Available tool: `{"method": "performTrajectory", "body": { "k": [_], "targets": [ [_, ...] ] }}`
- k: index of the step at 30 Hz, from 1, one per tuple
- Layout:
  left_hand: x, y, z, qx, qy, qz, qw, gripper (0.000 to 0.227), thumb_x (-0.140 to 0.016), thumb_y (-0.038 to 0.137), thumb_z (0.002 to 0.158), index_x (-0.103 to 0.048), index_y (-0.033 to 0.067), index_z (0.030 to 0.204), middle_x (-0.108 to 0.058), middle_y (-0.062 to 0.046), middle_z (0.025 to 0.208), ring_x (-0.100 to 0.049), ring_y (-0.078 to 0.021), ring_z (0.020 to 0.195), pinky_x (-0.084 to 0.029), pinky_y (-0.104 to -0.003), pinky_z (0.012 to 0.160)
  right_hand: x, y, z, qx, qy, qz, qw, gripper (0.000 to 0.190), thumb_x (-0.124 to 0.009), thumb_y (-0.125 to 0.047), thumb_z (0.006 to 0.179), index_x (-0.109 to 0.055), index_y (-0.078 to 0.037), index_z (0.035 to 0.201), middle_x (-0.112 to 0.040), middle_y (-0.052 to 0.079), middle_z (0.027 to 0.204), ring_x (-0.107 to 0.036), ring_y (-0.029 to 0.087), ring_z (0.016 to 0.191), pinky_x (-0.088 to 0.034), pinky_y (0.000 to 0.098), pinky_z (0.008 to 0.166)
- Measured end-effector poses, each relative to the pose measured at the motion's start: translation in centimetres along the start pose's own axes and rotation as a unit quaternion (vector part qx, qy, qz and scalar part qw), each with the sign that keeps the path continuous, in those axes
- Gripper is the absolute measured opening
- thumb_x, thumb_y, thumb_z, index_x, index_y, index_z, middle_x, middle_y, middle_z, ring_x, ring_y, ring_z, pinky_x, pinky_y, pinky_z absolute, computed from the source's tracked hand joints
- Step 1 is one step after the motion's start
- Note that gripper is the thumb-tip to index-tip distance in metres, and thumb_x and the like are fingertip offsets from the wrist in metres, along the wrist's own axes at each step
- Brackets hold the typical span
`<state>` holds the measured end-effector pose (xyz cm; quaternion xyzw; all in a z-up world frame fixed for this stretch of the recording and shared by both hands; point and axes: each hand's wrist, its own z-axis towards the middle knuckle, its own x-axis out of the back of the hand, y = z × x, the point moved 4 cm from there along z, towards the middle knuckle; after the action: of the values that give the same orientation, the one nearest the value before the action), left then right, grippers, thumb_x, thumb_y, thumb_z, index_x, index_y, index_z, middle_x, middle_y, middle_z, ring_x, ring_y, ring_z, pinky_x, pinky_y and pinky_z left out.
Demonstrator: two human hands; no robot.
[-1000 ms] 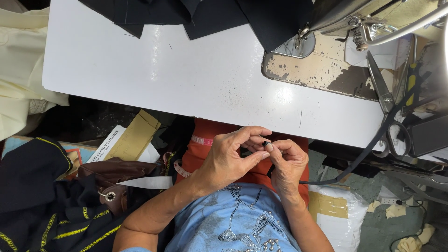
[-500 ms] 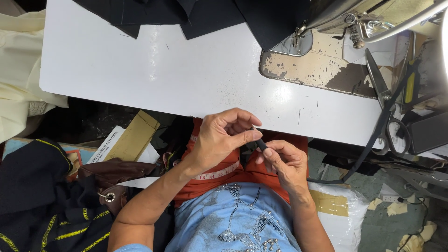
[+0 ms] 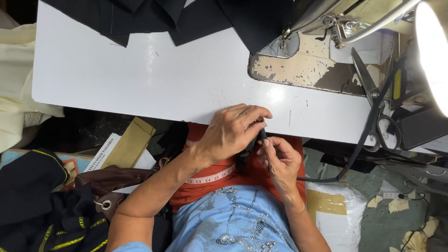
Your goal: A person is seen meticulously adjusting and trimming a thin fabric strap at a sewing machine workstation.
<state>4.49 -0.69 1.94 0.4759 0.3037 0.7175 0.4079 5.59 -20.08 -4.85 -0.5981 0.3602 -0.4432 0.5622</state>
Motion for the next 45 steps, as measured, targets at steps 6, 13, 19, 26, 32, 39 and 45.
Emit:
{"method": "performTrajectory", "body": {
  "k": [6, 13, 19, 26, 32, 39, 45],
  "targets": [
    [1.3, 1.7, 0.9, -0.005, -0.104, -0.056, 0.993, 0.019, -0.078, -0.006, 0.092, -0.076, -0.0025, 0.111, -0.077, -0.019, 0.087, -0.075, -0.0284, 0.073, -0.063, -0.038, 0.066, 0.7, -3.7, 1.0, 0.137, -0.022, -0.130, 0.982, 0.015, -0.072, -0.008, 0.104, -0.079, -0.001, 0.092, -0.070, 0.010, 0.069, -0.056, 0.017, 0.055, -0.047, 0.0320, 0.050],
    [1.6, 1.8, 0.4, -0.012, -0.228, -0.013, 0.974, 0.009, -0.071, 0.002, 0.097, -0.078, -0.0017, 0.096, -0.068, -0.011, 0.077, -0.067, -0.0211, 0.064, -0.060, -0.035, 0.060, 0.7, -6.9, 1.0, 0.311, -0.078, -0.259, 0.911, 0.006, -0.080, 0.002, 0.088, -0.081, -0.001, 0.093, -0.074, 0.010, 0.076, -0.067, 0.027, 0.057, -0.056, 0.0330, 0.051],
    [0.8, 1.0, -1.5, -0.069, -0.186, 0.120, 0.973, 0.012, -0.063, 0.003, 0.079, -0.054, 0.0083, 0.073, -0.052, -0.004, 0.066, -0.046, -0.0240, 0.052, -0.038, -0.041, 0.046, 0.3, -8.9, 0.7, 0.355, -0.128, -0.329, 0.865, 0.011, -0.071, 0.008, 0.092, -0.072, -0.003, 0.094, -0.069, 0.006, 0.080, -0.057, 0.021, 0.062, -0.046, 0.0297, 0.059],
    [3.5, 1.8, -0.9, 0.004, -0.215, 0.057, 0.975, 0.009, -0.065, 0.003, 0.089, -0.075, 0.0037, 0.088, -0.070, -0.007, 0.076, -0.065, -0.0221, 0.061, -0.054, -0.035, 0.053, 0.0, -8.1, 1.2, 0.329, -0.137, -0.258, 0.898, 0.011, -0.073, 0.007, 0.090, -0.075, -0.005, 0.088, -0.070, 0.007, 0.073, -0.062, 0.023, 0.056, -0.053, 0.0306, 0.055],
    [5.1, 1.3, -0.3, 0.071, -0.162, -0.021, 0.984, 0.009, -0.069, 0.001, 0.092, -0.078, -0.0009, 0.093, -0.073, -0.014, 0.079, -0.071, -0.0214, 0.066, -0.061, -0.031, 0.059, 0.2, -6.4, 1.4, 0.289, -0.102, -0.145, 0.941, 0.007, -0.074, 0.004, 0.092, -0.079, -0.001, 0.089, -0.071, 0.011, 0.069, -0.064, 0.027, 0.053, -0.054, 0.0342, 0.049],
    [0.2, 1.8, -2.0, 0.173, 0.019, -0.323, 0.930, 0.033, -0.093, 0.014, 0.083, -0.077, -0.0003, 0.108, -0.076, -0.013, 0.098, -0.074, -0.0184, 0.089, -0.066, -0.029, 0.074, 0.1, -5.5, 0.8, 0.245, 0.018, -0.042, 0.968, 0.008, -0.073, 0.005, 0.098, -0.080, 0.009, 0.096, -0.073, 0.017, 0.075, -0.061, 0.021, 0.060, -0.053, 0.0345, 0.055],
    [-4.1, 1.4, -4.8, 0.184, 0.220, -0.284, 0.915, 0.015, -0.094, 0.014, 0.087, -0.084, 0.0060, 0.094, -0.075, -0.008, 0.096, -0.069, -0.0148, 0.087, -0.057, -0.028, 0.073, 0.7, 1.9, -1.4, 0.162, 0.096, 0.076, 0.979, 0.015, -0.070, 0.003, 0.102, -0.077, 0.015, 0.107, -0.077, 0.023, 0.091, -0.070, 0.019, 0.086, -0.061, 0.0367, 0.078]
  ]
}}
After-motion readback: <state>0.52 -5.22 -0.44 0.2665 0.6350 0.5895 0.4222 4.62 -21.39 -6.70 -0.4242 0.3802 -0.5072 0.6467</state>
